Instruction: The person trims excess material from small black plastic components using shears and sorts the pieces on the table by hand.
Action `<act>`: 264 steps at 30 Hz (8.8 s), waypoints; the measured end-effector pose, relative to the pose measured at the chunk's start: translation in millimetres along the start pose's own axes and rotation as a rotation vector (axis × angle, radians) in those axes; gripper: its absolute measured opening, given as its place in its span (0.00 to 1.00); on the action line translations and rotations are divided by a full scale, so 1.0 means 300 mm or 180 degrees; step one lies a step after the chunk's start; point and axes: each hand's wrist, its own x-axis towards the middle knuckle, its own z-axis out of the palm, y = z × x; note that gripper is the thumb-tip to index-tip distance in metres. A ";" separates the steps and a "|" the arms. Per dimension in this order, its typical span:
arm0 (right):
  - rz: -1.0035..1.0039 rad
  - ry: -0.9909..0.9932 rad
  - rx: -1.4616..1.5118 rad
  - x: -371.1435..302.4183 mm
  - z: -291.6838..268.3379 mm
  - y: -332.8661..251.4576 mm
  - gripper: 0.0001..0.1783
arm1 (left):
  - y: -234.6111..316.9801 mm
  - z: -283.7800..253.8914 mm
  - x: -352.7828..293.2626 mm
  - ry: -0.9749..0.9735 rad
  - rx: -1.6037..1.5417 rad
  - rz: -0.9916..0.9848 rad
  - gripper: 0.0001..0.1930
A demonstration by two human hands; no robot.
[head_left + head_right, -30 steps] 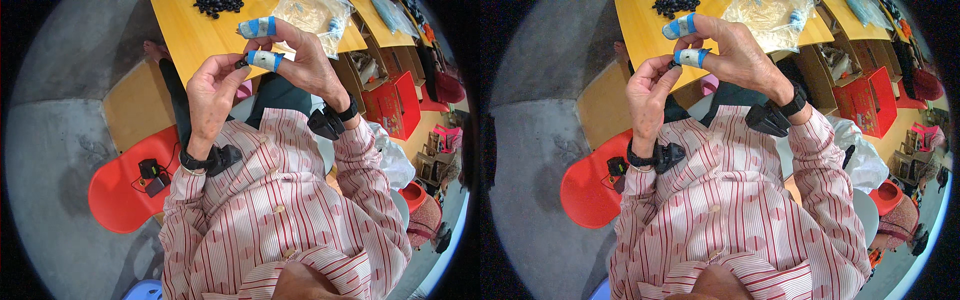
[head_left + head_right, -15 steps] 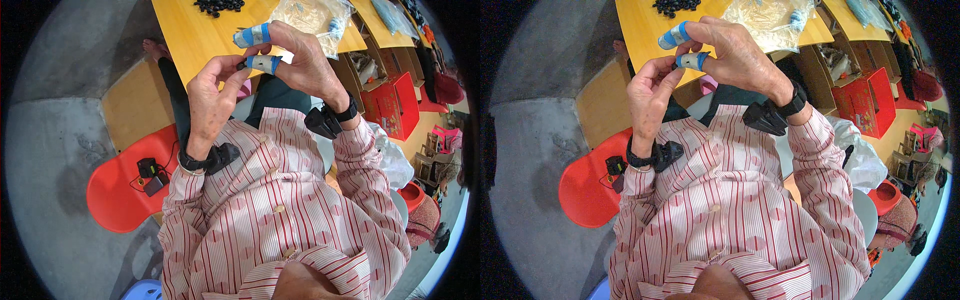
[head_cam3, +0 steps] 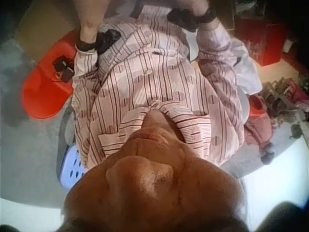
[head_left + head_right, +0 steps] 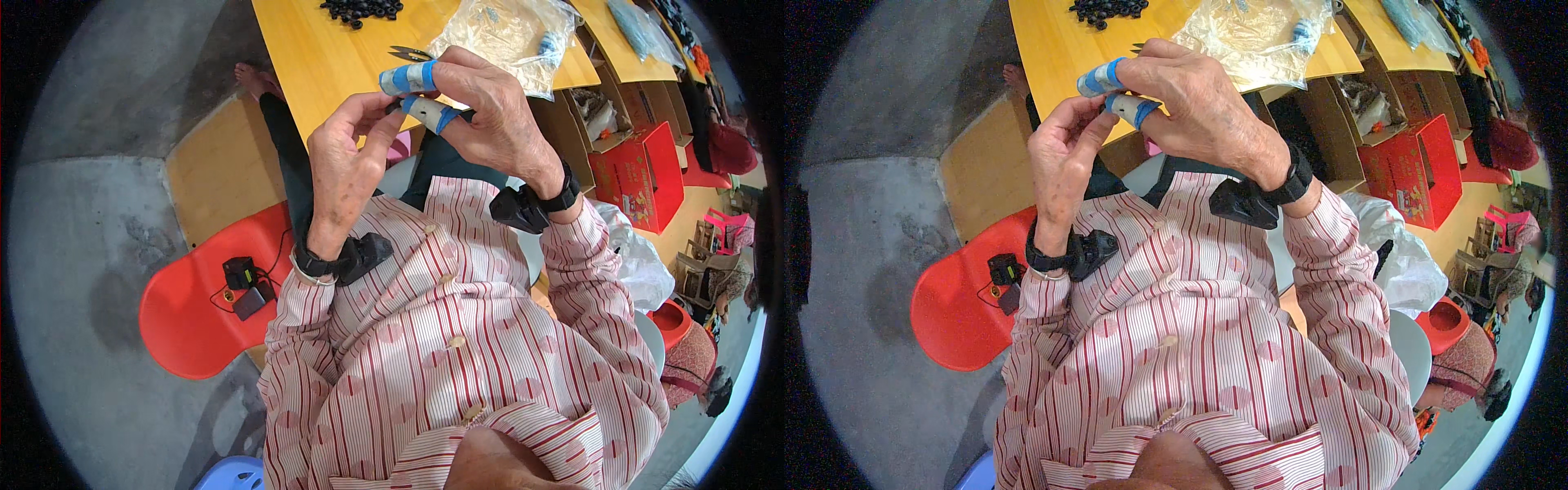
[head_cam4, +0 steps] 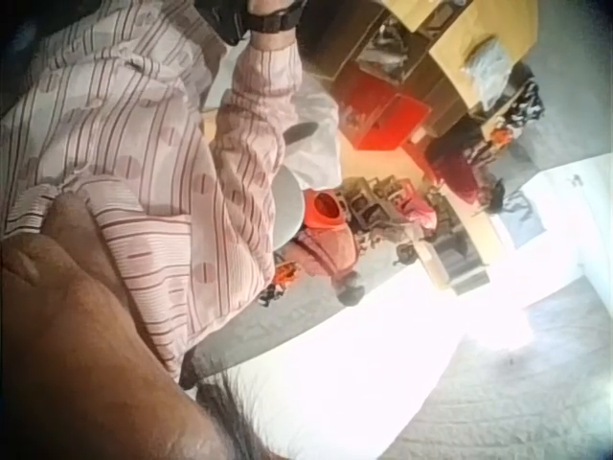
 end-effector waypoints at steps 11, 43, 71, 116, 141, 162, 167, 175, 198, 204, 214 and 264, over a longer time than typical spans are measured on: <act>0.0389 -0.0039 0.0478 -0.023 0.005 0.016 0.15 | -0.010 -0.015 0.003 -0.0237 -0.0541 -0.0151 0.11; -0.0376 -0.0203 -0.1510 -0.059 -0.023 0.013 0.29 | 0.031 0.004 0.020 -0.0702 -0.0895 -0.0303 0.14; -0.0679 0.0160 -0.1385 -0.105 0.014 0.065 0.21 | 0.050 0.000 0.019 -0.0841 -0.0331 -0.0565 0.17; -0.0955 0.0065 -0.0709 -0.120 -0.007 0.055 0.19 | 0.072 -0.006 0.028 -0.1179 0.1724 0.1839 0.29; -0.0769 0.0336 -0.0639 -0.167 -0.020 0.107 0.17 | 0.070 0.061 0.061 -0.1267 0.1662 0.1748 0.28; 0.3863 0.0576 -0.1328 -1.008 -0.306 0.607 0.22 | -0.233 -0.289 0.591 -0.0286 0.2464 0.0285 0.12; 0.3623 0.0894 -0.1331 -1.066 -0.276 0.615 0.18 | -0.272 -0.277 0.685 0.0316 0.2942 0.0172 0.09; 0.3454 0.0769 -0.1580 -0.970 -0.262 0.539 0.14 | -0.256 -0.210 0.724 0.0325 0.3175 0.0599 0.09; 0.1371 0.0309 -0.1650 -0.169 -0.144 0.672 0.10 | -0.219 -0.114 0.393 -0.0855 0.0779 -0.0624 0.14; 0.1635 -0.0075 -0.1469 -0.102 -0.085 0.709 0.12 | -0.220 -0.090 0.302 -0.0693 -0.0217 -0.1046 0.13; 0.1485 -0.0196 -0.1918 -0.115 -0.023 0.764 0.12 | -0.158 -0.075 0.221 -0.0588 -0.1340 -0.1252 0.13; 0.0913 0.0302 0.1364 -0.103 0.055 0.111 0.19 | -0.021 -0.030 0.091 -0.0218 0.0860 0.0891 0.10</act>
